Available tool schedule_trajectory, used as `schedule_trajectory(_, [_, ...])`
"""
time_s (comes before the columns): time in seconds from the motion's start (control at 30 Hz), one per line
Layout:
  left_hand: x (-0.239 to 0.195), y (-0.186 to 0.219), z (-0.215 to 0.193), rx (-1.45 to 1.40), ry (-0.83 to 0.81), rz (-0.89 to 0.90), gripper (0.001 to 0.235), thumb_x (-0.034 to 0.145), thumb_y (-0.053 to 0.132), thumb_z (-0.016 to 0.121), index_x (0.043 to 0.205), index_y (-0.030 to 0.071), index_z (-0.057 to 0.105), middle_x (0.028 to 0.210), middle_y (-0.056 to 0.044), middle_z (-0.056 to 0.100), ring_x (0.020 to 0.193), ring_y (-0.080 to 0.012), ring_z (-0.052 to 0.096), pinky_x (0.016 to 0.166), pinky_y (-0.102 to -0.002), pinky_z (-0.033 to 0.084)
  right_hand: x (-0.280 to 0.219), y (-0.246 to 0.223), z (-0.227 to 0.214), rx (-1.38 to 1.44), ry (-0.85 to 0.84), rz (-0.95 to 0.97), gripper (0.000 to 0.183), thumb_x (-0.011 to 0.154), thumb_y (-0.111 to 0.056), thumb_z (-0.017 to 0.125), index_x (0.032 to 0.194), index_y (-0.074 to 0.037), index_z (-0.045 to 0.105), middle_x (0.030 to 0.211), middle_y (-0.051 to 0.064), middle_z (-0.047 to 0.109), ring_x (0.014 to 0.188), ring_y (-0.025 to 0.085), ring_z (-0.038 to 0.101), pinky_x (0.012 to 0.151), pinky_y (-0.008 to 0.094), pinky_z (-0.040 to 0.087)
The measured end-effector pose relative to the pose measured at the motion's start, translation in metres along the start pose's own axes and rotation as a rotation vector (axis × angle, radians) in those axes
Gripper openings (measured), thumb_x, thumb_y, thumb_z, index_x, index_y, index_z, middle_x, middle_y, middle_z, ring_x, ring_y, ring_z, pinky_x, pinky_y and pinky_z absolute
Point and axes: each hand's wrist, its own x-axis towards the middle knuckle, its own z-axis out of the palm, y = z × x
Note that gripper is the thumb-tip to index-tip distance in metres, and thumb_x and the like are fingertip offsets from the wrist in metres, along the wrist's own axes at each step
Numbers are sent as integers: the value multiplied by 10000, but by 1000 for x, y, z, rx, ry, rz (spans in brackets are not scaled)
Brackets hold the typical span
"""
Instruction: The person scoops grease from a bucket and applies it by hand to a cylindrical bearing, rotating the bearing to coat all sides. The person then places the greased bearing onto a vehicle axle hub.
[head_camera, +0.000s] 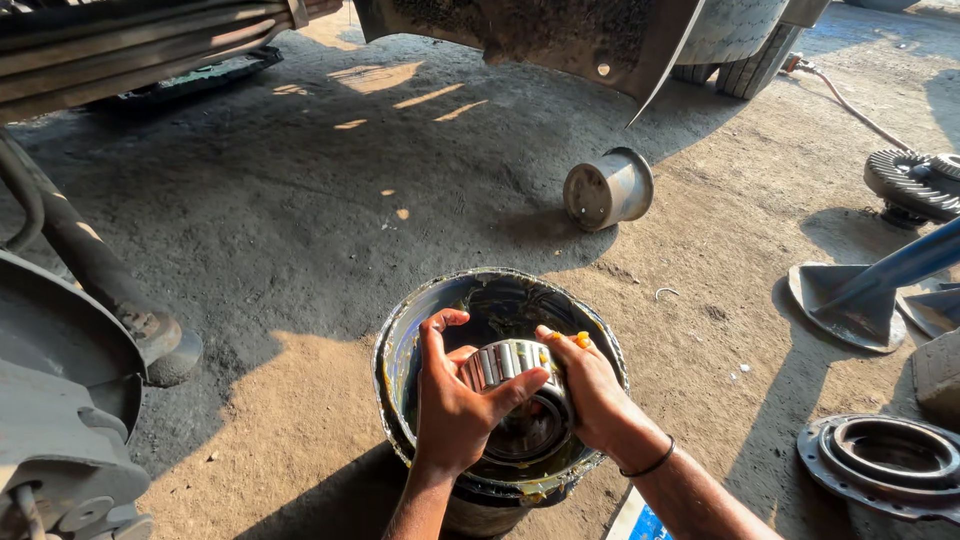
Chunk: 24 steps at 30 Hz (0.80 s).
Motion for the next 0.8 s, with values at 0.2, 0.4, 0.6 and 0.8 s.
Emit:
schedule_trajectory(0.2, [-2, 8, 2, 118, -19, 67, 847, 717, 202, 924, 1253, 33, 290, 907, -201, 733, 827, -220, 810, 695, -277, 670, 9, 15, -9, 38, 16, -30, 319, 972, -330, 528, 1190, -97, 543, 943, 142, 678, 730, 216, 713, 567, 367, 623])
schedule_trajectory(0.4, [0, 8, 2, 141, -27, 36, 818, 704, 218, 927, 1208, 50, 305, 900, -206, 746, 801, -213, 813, 673, -272, 660, 12, 17, -3, -51, 83, 27, 450, 959, -375, 502, 1316, -102, 526, 1049, 153, 690, 844, 251, 697, 639, 409, 596])
schedule_trajectory(0.6, [0, 12, -4, 181, -62, 33, 924, 673, 238, 939, 1284, 46, 273, 916, -213, 743, 816, -229, 812, 687, -290, 660, -9, -5, 6, -63, -247, 82, 939, 838, -787, 298, 1299, -30, 611, 1082, 169, 725, 969, 278, 734, 816, 433, 625])
schedule_trajectory(0.8, [-2, 13, -6, -22, -102, 4, 976, 666, 270, 947, 1315, 63, 247, 980, -248, 741, 846, -257, 816, 735, -312, 682, -13, -36, 0, 114, -503, -225, 902, 970, -730, 363, 1392, 48, 542, 1137, 176, 667, 1154, 308, 672, 1023, 480, 533])
